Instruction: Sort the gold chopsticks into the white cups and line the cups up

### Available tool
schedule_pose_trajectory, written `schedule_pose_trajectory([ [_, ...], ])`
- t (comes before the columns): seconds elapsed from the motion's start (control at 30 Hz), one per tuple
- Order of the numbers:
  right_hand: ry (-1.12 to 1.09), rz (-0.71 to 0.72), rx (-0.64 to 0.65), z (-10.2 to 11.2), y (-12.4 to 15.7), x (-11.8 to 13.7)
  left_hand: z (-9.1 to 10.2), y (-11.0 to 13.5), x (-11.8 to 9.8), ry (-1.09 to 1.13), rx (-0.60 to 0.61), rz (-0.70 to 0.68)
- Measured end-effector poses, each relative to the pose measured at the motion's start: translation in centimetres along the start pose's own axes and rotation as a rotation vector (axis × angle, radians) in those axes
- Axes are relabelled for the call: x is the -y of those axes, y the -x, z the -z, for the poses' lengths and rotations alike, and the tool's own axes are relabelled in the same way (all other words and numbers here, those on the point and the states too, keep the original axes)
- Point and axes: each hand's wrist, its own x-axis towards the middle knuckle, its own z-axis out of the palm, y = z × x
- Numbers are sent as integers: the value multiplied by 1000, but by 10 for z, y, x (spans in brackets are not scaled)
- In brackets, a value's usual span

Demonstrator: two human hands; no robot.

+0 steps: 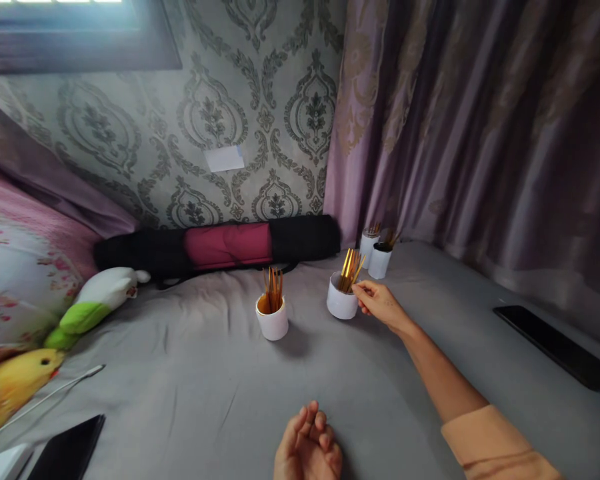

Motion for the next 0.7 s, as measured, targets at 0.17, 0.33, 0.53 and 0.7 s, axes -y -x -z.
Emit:
schedule_pose_trajectory([
  [0.17,16,-5,-81,17,0,-8,0,0,0,10,2,3],
  [0.33,46,-47,-174,35,-1,-13,0,0,-1,47,21,29],
  [0.53,60,-65,-270,54,-3,-19,0,1,-1,70,28,26],
  [0.7,103,-41,-327,69,-6,-26,1,0,-1,87,33,39],
])
